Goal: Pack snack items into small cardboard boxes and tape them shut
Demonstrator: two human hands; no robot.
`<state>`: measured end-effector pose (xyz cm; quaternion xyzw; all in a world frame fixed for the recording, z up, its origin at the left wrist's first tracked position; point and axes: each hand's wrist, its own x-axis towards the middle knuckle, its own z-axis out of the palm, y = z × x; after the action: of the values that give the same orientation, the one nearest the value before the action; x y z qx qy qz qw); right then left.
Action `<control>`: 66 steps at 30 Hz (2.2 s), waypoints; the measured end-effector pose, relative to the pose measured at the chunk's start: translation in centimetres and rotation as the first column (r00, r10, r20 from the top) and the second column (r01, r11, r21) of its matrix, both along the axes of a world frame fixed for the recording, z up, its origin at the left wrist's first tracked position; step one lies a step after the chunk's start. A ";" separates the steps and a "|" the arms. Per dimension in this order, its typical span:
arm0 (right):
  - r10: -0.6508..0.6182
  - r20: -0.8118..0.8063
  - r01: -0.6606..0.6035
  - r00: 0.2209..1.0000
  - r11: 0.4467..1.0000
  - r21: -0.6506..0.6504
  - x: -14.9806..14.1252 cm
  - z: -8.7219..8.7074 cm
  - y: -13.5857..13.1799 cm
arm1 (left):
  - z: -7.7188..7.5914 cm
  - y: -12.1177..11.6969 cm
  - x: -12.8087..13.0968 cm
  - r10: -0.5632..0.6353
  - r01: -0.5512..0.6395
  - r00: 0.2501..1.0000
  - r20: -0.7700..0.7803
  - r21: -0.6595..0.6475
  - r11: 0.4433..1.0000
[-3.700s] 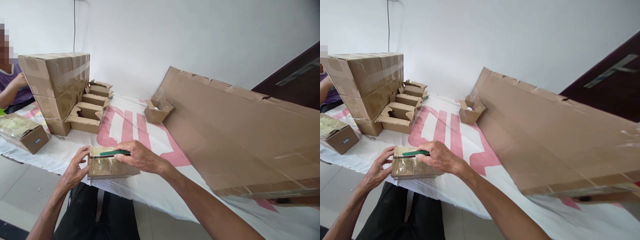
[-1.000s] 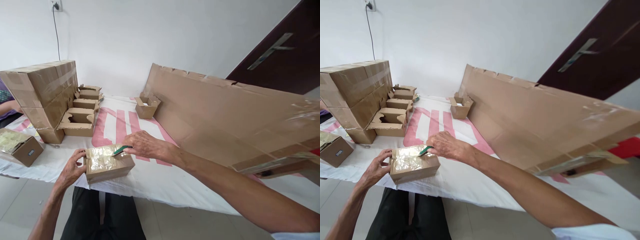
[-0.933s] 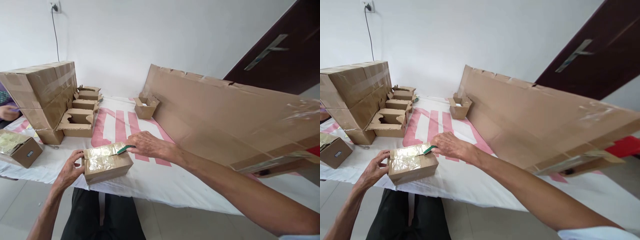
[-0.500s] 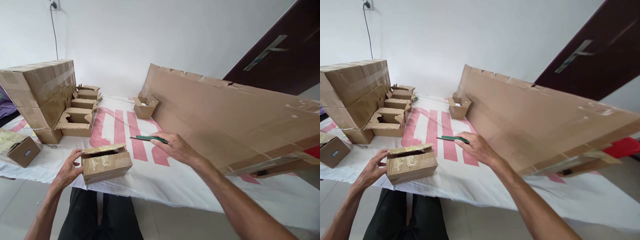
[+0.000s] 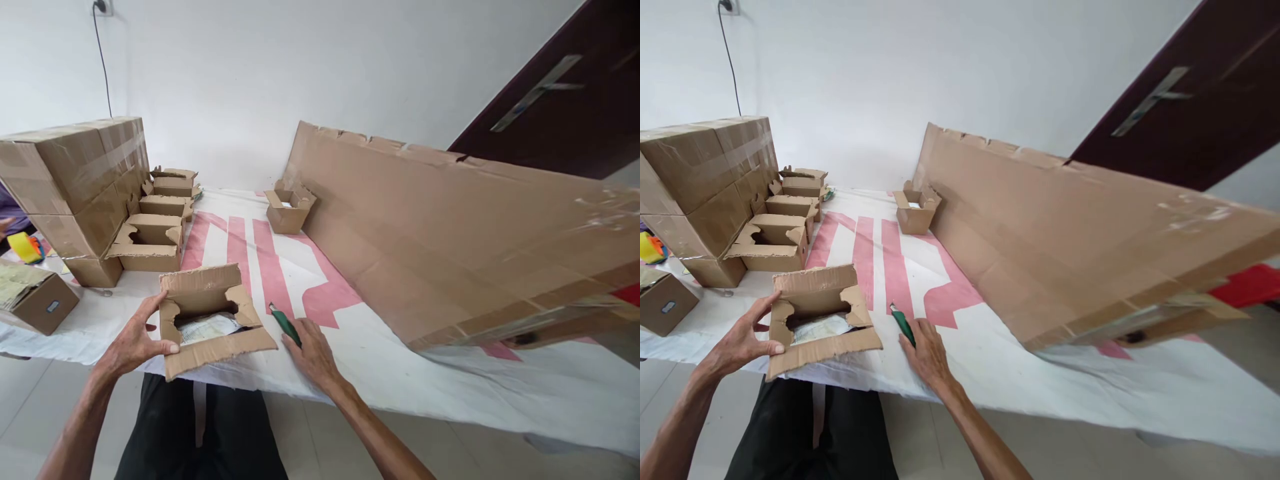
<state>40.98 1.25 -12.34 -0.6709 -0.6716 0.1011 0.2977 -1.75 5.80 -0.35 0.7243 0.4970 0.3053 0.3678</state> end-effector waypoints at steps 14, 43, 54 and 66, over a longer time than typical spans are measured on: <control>0.230 -0.456 -0.257 0.860 0.966 0.002 -9.7 8.1 0.4 | 0.8 1.0 -0.6 -0.087 0.091 0.988 -0.131 0.026 0.996; 0.432 -0.124 -0.448 0.893 0.877 -0.172 -7.6 12.6 3.1 | 3.1 1.4 1.0 -0.108 0.139 0.961 -0.256 0.106 0.985; 0.220 -0.036 -0.220 0.975 0.975 0.006 -9.6 13.0 3.4 | 3.6 1.0 6.5 0.280 -0.153 0.780 -0.560 0.263 0.952; 0.181 0.099 -0.183 0.979 0.983 0.012 -9.2 13.2 1.7 | 4.6 1.1 9.6 0.338 -0.192 0.538 -0.772 0.279 0.941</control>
<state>31.82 2.93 0.81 -0.6077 -0.7448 0.0878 0.2611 7.82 6.92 4.26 0.7256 0.6873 0.0319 -0.0100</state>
